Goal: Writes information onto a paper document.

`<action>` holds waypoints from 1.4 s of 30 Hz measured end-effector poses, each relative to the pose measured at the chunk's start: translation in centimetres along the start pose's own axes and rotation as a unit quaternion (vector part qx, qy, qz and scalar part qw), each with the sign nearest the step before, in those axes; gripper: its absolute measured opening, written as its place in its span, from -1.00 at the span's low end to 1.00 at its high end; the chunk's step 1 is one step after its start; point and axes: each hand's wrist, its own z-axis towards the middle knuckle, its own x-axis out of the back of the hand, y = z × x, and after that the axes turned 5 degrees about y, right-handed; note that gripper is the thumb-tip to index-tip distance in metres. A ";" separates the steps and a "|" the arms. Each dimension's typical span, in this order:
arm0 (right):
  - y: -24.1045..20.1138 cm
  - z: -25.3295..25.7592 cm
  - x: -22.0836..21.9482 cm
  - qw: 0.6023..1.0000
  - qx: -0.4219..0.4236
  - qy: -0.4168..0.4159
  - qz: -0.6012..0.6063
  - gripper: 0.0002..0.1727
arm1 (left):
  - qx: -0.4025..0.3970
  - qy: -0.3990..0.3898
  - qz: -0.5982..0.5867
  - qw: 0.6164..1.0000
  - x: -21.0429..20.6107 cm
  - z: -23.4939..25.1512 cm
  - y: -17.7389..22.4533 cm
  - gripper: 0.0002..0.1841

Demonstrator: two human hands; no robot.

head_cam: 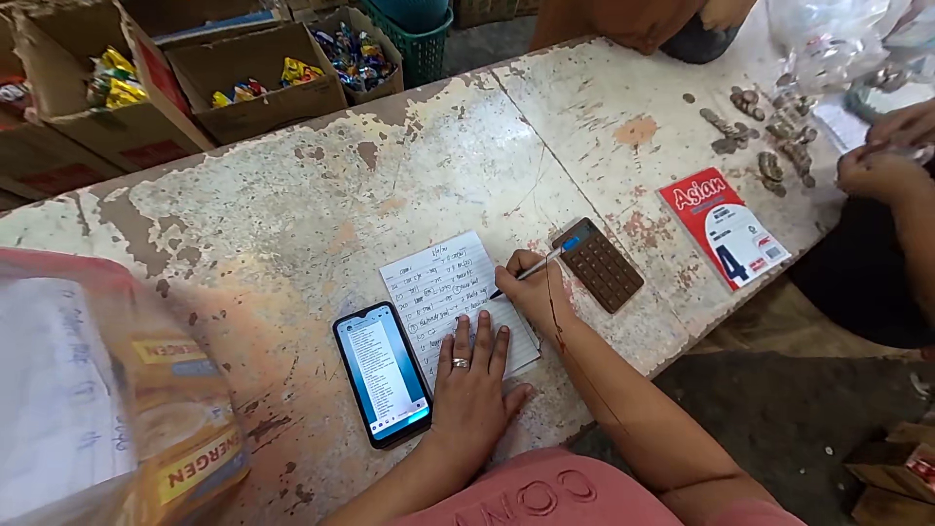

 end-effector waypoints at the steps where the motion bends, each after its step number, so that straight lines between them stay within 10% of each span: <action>1: 0.1 0.0 0.0 1.000 0.001 0.000 -0.001 -0.65 | 0.000 0.000 0.000 1.000 0.0 0.0 0.0 -0.12; 42: 1.0 0.4 -0.1 0.986 -0.002 0.026 0.163 -0.88 | 0.019 -0.008 -0.008 1.000 1.1 0.4 0.1 -0.49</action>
